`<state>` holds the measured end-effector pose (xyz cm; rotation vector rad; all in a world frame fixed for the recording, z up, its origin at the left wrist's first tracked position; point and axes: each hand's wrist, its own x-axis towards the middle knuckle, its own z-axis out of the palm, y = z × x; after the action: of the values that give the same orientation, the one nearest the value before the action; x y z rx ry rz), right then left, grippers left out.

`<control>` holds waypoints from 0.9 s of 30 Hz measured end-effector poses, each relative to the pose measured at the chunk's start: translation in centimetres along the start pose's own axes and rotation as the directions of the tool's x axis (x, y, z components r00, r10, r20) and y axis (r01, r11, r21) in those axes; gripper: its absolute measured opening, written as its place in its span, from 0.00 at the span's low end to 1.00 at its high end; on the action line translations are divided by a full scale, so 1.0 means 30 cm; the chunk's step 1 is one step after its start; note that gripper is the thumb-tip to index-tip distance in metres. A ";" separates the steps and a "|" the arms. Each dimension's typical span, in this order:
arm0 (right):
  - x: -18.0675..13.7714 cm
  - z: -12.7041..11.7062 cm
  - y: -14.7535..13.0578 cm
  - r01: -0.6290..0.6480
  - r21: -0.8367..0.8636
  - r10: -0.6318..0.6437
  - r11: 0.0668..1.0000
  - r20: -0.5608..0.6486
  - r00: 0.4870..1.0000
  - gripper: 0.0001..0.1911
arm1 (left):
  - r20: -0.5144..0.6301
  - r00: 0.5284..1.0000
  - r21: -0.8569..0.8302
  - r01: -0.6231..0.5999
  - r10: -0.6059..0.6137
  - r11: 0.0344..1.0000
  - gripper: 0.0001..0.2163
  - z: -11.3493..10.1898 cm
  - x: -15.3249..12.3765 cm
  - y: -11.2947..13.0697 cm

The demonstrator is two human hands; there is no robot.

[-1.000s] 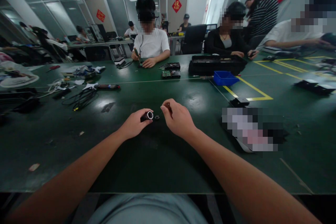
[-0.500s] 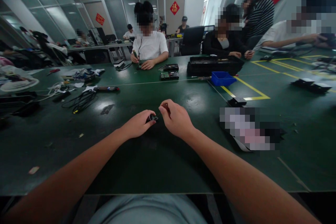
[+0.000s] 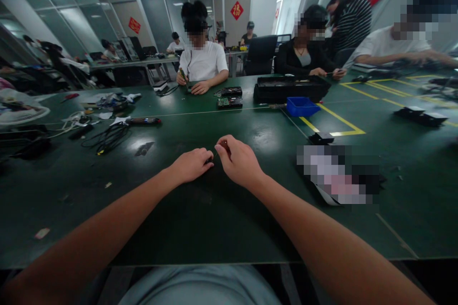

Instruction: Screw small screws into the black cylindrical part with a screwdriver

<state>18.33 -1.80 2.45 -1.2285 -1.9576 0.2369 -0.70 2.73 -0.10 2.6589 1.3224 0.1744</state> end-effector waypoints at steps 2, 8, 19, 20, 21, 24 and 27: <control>0.001 -0.002 -0.001 0.002 0.004 -0.002 1.000 0.001 1.000 0.07 | 0.001 1.000 -0.015 0.011 -0.011 1.000 0.09 -0.006 -0.003 -0.016; 0.000 -0.004 -0.003 0.005 0.011 -0.005 1.000 0.008 1.000 0.07 | -0.071 0.992 -0.276 0.085 -0.108 0.957 0.12 -0.017 -0.007 -0.109; -0.001 -0.011 -0.005 -0.012 0.020 0.011 1.000 0.037 0.999 0.09 | -0.065 0.792 -0.979 0.069 -0.607 0.194 0.09 -0.150 -0.131 -0.352; 0.000 -0.010 -0.006 -0.013 0.021 0.013 1.000 0.036 0.999 0.08 | -0.057 0.743 -0.984 0.071 -0.666 0.163 0.07 -0.170 -0.162 -0.379; 0.000 -0.009 -0.006 -0.015 0.022 0.014 1.000 0.036 0.999 0.08 | -0.044 0.683 -0.989 0.073 -0.729 0.129 0.06 -0.190 -0.195 -0.406; 0.001 -0.004 -0.005 -0.017 0.024 0.016 1.000 0.039 0.999 0.08 | -0.029 0.536 -0.993 0.079 -0.844 0.084 0.06 -0.253 -0.310 -0.487; 0.001 0.004 0.001 -0.008 0.022 0.007 1.000 0.033 0.999 0.08 | -0.037 0.370 -0.994 0.082 -0.928 0.072 0.05 -0.313 -0.436 -0.565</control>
<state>18.26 -1.73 2.37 -1.2249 -1.9738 0.2839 -23.45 3.26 5.32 0.7754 1.6195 1.4973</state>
